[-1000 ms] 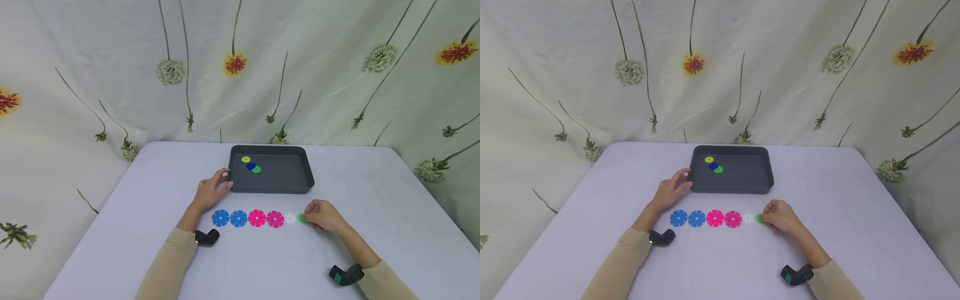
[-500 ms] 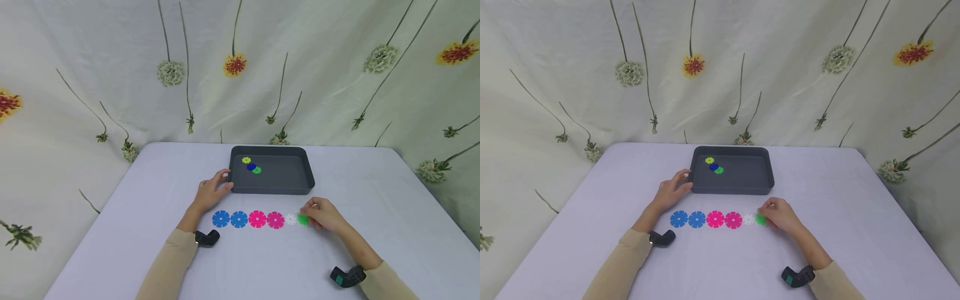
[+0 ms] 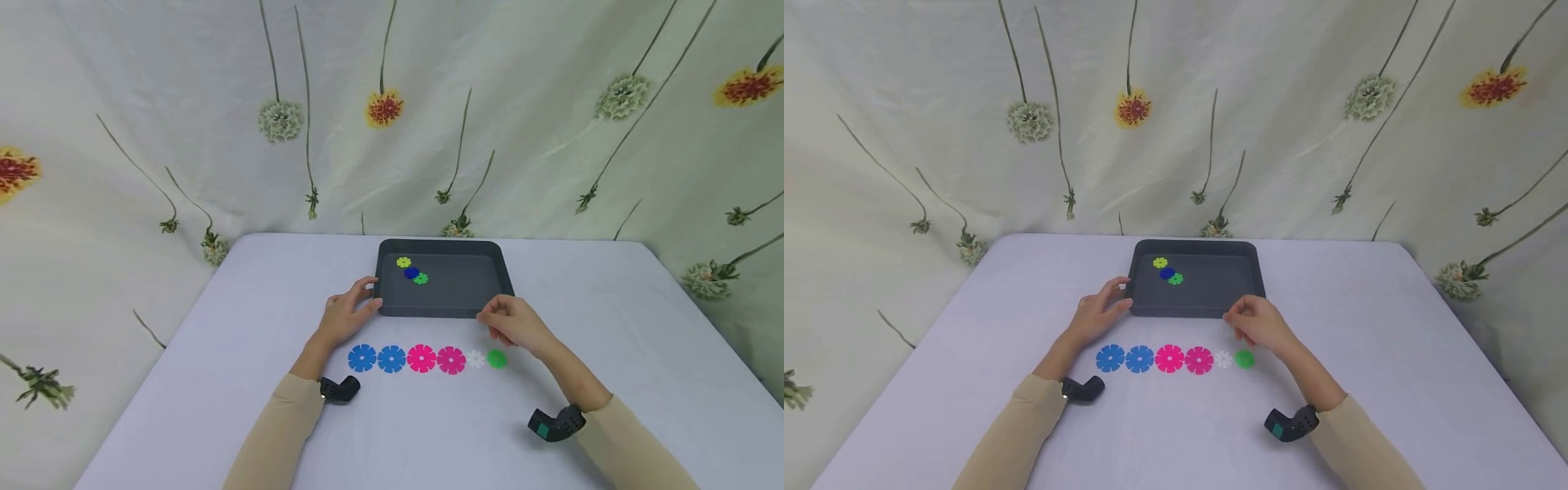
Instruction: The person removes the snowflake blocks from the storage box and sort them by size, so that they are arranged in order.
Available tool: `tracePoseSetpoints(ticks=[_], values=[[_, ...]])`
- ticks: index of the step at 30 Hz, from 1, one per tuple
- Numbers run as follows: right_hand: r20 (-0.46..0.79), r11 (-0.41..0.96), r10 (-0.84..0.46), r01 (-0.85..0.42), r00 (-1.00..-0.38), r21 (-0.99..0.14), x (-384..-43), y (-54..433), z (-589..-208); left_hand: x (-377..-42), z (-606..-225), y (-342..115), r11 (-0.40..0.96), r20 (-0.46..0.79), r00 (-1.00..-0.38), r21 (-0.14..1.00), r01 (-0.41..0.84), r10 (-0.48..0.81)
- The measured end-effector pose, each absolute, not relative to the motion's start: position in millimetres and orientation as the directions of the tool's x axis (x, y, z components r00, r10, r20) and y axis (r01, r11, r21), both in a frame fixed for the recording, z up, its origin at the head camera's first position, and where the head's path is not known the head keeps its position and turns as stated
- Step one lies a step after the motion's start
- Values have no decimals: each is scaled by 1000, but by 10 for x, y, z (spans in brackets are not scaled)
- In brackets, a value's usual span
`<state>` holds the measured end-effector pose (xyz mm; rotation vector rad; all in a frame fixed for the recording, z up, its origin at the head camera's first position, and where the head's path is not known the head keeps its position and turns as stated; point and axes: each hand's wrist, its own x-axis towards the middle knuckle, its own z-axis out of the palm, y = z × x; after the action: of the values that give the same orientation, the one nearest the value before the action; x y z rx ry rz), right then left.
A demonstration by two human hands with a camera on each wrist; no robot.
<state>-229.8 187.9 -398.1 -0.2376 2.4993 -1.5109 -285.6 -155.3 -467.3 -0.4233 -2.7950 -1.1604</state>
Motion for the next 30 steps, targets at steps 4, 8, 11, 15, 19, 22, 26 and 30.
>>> tracePoseSetpoints(ticks=[4,8,11,15,19,22,26,30], values=[[-81,469,-264,-54,-961,-882,-2378,1780,-3914,-2855,-4677,-1560,678,177,-959,679,281,221],[-58,464,-270,-77,-961,-883,-2453,1680,-3844,-2850,-4672,-1565,683,170,-960,676,278,222],[-51,454,-269,-80,-962,-888,-2521,1602,-3792,-2847,-4670,-1568,685,168,-961,675,276,222],[-48,457,-269,-84,-962,-885,-2625,1503,-3745,-2844,-4665,-1564,682,173,-959,675,281,224],[-56,468,-264,-77,-963,-880,-2726,1422,-3721,-2846,-4665,-1559,678,180,-956,675,291,232],[-66,477,-260,-68,-963,-876,-2794,1365,-3709,-2852,-4666,-1557,683,180,-956,670,292,232],[-74,487,-262,-66,-962,-871,-2886,1284,-3731,-2864,-4672,-1560,690,181,-957,663,290,229],[-80,504,-258,-64,-963,-861,-2992,1205,-3789,-2867,-4682,-1562,693,181,-957,661,288,225]])
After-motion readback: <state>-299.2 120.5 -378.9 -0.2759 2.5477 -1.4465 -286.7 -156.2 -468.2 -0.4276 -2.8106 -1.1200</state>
